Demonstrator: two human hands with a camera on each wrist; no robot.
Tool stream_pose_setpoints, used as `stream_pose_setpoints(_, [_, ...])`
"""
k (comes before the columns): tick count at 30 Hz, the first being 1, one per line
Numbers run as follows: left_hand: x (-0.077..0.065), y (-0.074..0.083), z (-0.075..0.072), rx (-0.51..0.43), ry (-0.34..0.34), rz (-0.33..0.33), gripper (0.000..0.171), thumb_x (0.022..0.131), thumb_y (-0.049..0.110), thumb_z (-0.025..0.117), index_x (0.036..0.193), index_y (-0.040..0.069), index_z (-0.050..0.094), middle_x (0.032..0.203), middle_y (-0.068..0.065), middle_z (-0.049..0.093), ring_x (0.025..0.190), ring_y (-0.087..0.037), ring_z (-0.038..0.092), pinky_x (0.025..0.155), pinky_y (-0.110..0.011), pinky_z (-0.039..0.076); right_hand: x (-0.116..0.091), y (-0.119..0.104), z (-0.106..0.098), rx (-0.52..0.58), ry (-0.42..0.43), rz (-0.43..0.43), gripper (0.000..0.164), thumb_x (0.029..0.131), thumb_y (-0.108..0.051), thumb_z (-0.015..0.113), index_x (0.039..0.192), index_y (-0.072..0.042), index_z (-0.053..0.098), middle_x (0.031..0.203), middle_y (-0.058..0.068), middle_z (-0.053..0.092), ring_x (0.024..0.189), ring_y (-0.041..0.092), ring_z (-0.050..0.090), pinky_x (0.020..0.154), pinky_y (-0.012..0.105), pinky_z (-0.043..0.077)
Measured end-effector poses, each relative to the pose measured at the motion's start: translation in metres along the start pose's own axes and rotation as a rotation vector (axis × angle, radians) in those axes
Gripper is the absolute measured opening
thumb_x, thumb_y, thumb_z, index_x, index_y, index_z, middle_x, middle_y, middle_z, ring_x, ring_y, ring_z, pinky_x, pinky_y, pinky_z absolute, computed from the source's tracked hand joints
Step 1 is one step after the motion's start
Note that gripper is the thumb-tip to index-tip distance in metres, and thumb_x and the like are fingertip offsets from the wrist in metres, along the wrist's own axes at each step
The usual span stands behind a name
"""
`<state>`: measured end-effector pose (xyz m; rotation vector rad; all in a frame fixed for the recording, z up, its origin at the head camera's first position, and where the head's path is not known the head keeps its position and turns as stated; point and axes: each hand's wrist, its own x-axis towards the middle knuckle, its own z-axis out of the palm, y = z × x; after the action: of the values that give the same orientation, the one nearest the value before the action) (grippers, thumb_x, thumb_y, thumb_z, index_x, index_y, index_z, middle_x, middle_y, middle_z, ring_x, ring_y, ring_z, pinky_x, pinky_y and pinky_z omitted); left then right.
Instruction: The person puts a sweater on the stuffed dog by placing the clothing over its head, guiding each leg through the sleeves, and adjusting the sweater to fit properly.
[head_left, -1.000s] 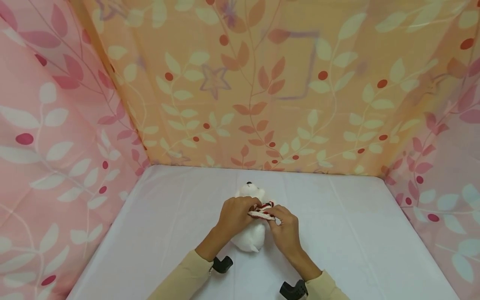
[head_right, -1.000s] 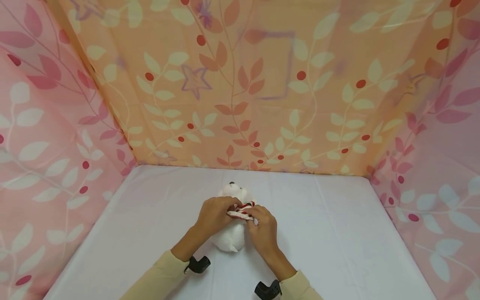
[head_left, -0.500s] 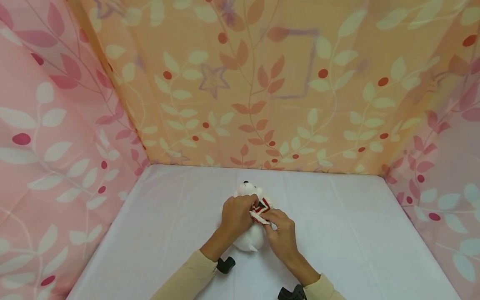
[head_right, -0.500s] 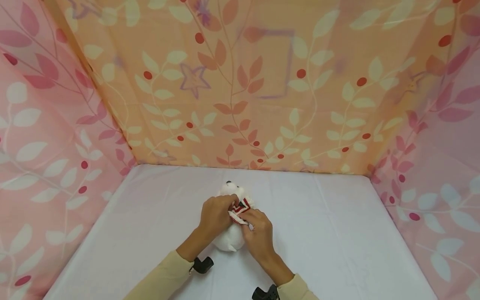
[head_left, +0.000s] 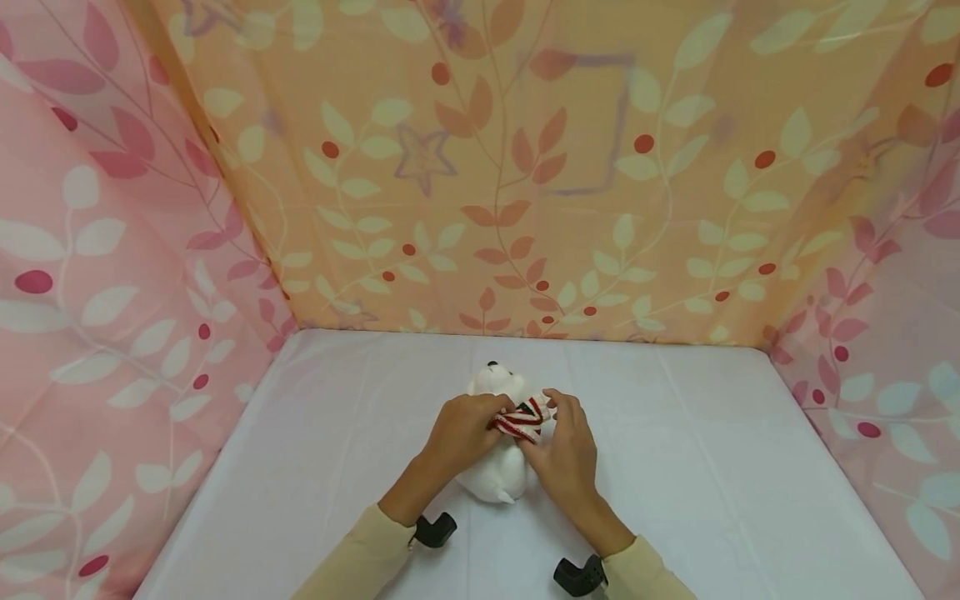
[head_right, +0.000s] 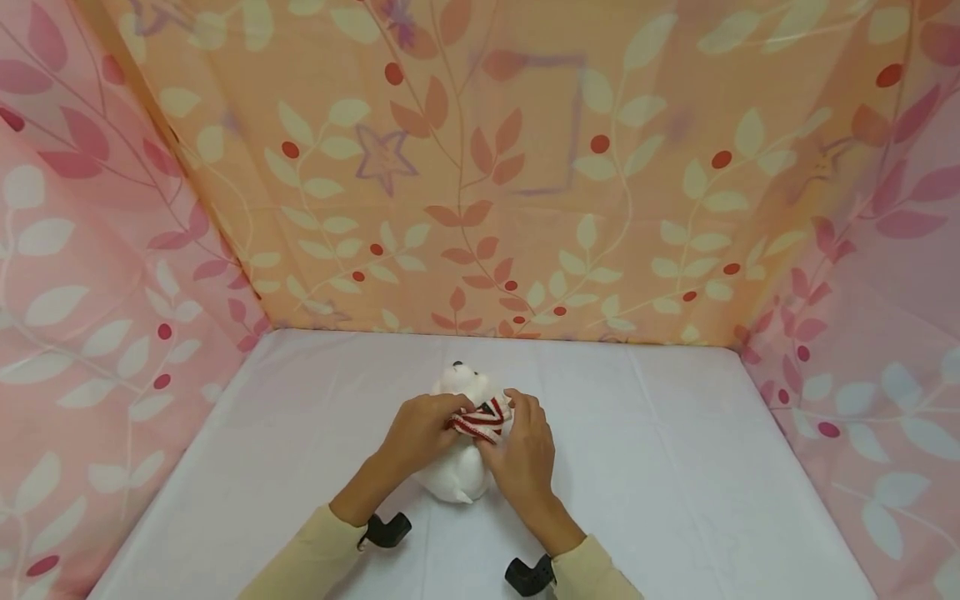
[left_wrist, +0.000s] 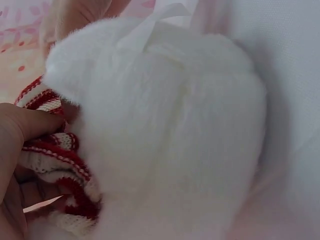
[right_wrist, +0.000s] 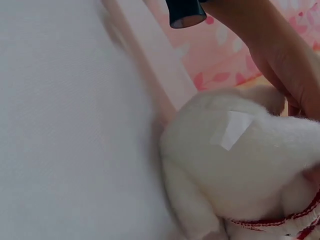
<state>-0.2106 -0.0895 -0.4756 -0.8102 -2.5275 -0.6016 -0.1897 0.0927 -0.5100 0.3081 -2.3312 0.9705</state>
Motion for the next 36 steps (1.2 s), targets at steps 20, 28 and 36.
stream_pose_setpoints(20, [-0.024,-0.009,-0.011,0.015,-0.044,0.151,0.022,0.081,0.028,0.088,0.101,0.023,0.079,0.091,0.010,0.065,0.077,-0.006,0.057,0.071,-0.026,0.049,0.015,0.015,-0.019,0.162,-0.288,0.129,0.055,0.072,-0.017,0.093,0.121,-0.011,0.067,0.095,0.000,0.070,0.089,0.024,0.064,0.076,0.039,0.048])
stream_pose_setpoints(28, [-0.027,-0.007,-0.013,0.007,-0.098,0.126,0.028,0.081,0.025,0.088,0.107,0.024,0.077,0.096,0.010,0.066,0.081,-0.008,0.058,0.077,-0.026,0.050,0.044,0.040,-0.047,0.473,-0.739,0.283,0.034,0.098,-0.006,0.059,0.131,0.000,0.065,0.121,0.012,0.070,0.099,0.027,0.064,0.088,0.041,0.053])
stream_pose_setpoints(36, [-0.028,-0.003,-0.010,0.008,-0.099,0.169,0.025,0.084,0.021,0.086,0.107,0.024,0.077,0.095,0.010,0.065,0.080,-0.007,0.056,0.075,-0.023,0.048,0.059,0.047,-0.040,0.426,-0.726,0.296,0.024,0.100,-0.013,0.066,0.116,0.003,0.073,0.084,0.015,0.071,0.064,0.021,0.060,0.061,0.037,0.055])
